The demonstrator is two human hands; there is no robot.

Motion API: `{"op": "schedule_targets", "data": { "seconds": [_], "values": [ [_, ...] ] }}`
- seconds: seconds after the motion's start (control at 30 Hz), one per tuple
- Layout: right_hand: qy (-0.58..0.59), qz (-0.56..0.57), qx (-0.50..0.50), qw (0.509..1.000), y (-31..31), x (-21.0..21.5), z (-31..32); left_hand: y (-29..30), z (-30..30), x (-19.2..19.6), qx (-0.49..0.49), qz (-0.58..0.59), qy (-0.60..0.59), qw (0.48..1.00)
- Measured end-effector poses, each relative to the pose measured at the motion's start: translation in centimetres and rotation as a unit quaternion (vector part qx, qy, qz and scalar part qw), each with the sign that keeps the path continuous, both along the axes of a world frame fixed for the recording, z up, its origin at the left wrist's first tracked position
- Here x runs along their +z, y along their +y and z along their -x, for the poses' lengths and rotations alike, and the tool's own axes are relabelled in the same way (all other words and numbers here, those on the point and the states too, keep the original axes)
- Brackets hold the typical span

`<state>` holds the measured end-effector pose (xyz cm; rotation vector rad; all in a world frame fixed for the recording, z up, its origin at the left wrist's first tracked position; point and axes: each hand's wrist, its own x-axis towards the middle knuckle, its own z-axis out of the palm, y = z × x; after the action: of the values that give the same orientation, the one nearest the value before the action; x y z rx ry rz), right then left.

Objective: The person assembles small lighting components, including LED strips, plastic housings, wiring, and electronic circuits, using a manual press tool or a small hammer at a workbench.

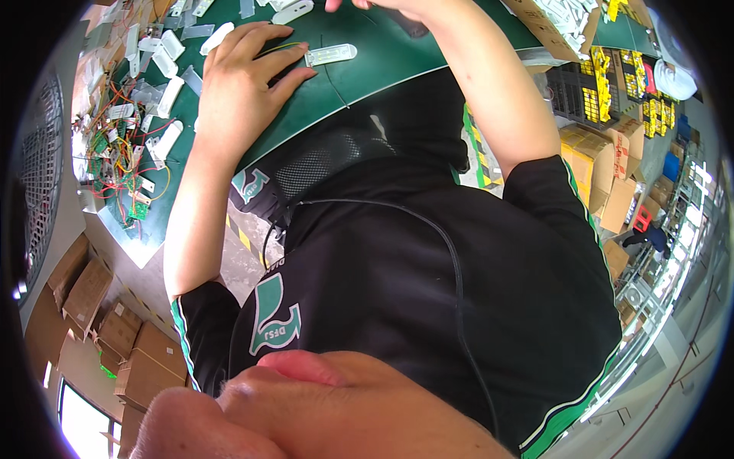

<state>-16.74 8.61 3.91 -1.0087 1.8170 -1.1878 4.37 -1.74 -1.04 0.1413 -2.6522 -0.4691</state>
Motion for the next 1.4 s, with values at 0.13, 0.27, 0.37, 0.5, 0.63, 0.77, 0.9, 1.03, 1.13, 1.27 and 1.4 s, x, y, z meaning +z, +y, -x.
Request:
{"op": "schedule_targets", "data": {
  "seconds": [0.13,0.27,0.37,0.5,0.63,0.77,0.9,1.03,1.13,1.27,1.4],
  "values": [
    [-0.143,-0.042,0.018,0.989,3.0,0.7,-1.1,0.0,0.0,0.2,-0.004,0.008,-0.008,1.000],
    [-0.195,-0.032,0.009,0.980,4.8,-1.0,-1.3,0.0,0.0,0.0,-0.001,0.010,-0.006,1.000],
    [-0.215,-0.022,-0.019,0.976,5.5,-1.2,-1.8,0.0,0.1,0.2,-0.004,0.010,-0.001,1.000],
    [-0.236,-0.025,-0.023,0.971,5.9,-1.1,-2.4,0.1,0.2,0.4,-0.008,0.013,0.004,1.000],
    [-0.250,-0.019,-0.025,0.968,6.3,-1.3,-2.6,0.0,0.2,0.2,-0.006,0.013,0.003,1.000],
    [-0.122,-0.058,-0.068,0.989,6.1,-1.1,-3.7,0.0,0.2,0.1,-0.005,0.011,0.003,1.000],
    [0.063,-0.063,-0.065,0.994,6.4,-1.7,-4.4,-0.1,-0.1,0.0,0.003,0.021,-0.002,1.000],
    [0.096,-0.122,-0.088,0.984,7.3,-1.4,-4.4,-0.2,0.2,-0.1,-0.008,0.003,0.003,1.000],
    [0.265,-0.142,-0.027,0.953,7.7,-1.3,-3.8,-0.2,0.1,-0.2,-0.005,0.019,0.010,1.000],
    [0.193,-0.164,0.001,0.967,7.1,-0.8,-3.4,-0.3,-0.1,-0.3,0.000,0.024,-0.003,1.000],
    [0.211,-0.108,0.040,0.971,5.9,-1.6,-3.3,-0.1,0.1,1.5,-0.021,-0.025,-0.052,0.998]
  ]
}}
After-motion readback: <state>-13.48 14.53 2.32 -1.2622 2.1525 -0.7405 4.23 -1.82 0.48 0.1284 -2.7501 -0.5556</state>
